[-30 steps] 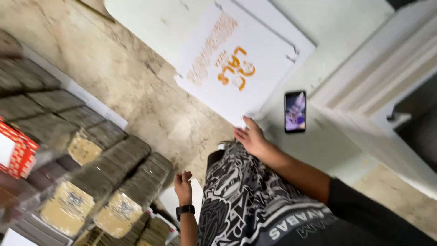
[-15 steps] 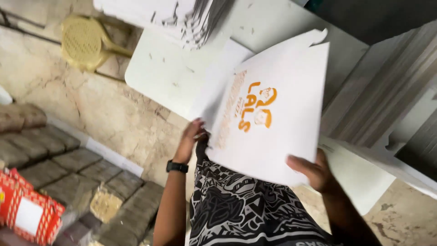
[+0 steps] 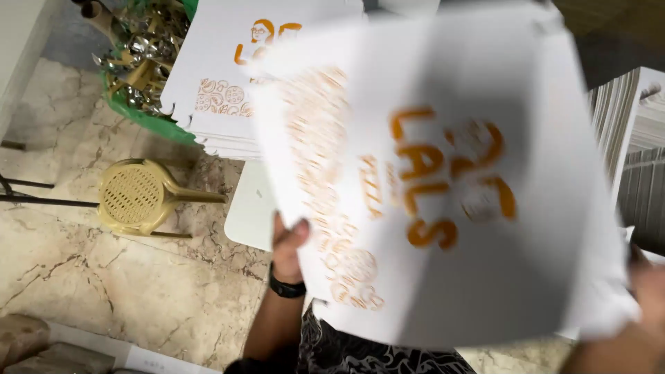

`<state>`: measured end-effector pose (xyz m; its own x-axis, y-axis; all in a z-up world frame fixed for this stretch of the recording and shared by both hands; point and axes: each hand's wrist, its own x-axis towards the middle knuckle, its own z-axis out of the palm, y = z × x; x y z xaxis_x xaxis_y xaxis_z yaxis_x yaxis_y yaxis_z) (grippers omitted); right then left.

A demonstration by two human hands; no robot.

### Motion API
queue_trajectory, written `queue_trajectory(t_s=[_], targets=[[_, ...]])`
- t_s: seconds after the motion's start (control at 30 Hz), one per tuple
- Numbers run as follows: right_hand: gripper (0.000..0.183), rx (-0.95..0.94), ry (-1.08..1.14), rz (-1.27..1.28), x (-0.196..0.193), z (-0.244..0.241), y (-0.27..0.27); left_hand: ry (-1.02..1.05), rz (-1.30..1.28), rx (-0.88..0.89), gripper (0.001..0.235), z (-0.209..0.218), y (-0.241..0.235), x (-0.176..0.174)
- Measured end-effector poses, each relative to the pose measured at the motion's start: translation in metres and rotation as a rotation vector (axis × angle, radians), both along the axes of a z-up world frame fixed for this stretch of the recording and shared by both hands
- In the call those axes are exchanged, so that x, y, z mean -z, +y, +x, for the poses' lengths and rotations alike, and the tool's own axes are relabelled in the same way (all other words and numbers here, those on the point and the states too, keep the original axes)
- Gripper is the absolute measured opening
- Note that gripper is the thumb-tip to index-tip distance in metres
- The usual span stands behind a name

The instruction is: Folding flat cardboard pizza box templates into finished boxes and stacking them in a large bin.

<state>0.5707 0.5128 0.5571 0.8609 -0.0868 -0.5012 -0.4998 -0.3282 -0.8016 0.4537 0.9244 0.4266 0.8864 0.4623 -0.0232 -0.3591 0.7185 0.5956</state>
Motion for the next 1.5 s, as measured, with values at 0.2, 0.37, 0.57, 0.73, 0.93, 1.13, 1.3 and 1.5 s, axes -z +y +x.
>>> queue_trajectory(t_s=[0.2, 0.37, 0.57, 0.73, 0.93, 1.13, 1.3, 1.5], targets=[[0.091, -0.297, -0.44, 0.148, 0.147, -0.057, 0.11, -0.035, 0.301, -0.371, 0.065, 0.044, 0.068, -0.015], [0.064, -0.101, 0.073, 0.119, 0.241, -0.122, 0.111, 0.41, 0.152, -0.525, 0.046, 0.114, 0.105, 0.098], [0.052, 0.095, 0.287, 0.112, 0.305, -0.169, 0.108, 0.732, 0.181, -0.475, 0.067, 0.122, 0.095, 0.076], [0.044, 0.077, 0.324, -0.154, 0.416, -0.201, 0.051, 0.836, 0.602, 0.122, 0.074, 0.065, 0.11, 0.101], [0.067, 0.285, 0.105, -0.513, 0.442, -0.193, 0.028, 0.997, 0.991, 0.676, 0.027, 0.005, 0.038, 0.237], [0.068, 0.227, 0.095, -0.512, 0.473, -0.185, 0.023, 1.002, 1.383, 1.136, 0.076, -0.029, -0.023, 0.306], [0.067, 0.243, 0.071, -0.582, 0.481, -0.189, 0.029, 1.173, 1.276, 1.047, 0.073, -0.017, -0.043, 0.27], [0.065, 0.289, 0.071, -0.561, 0.476, -0.187, 0.03, 1.212, 1.322, 1.041, 0.074, -0.018, -0.05, 0.285]])
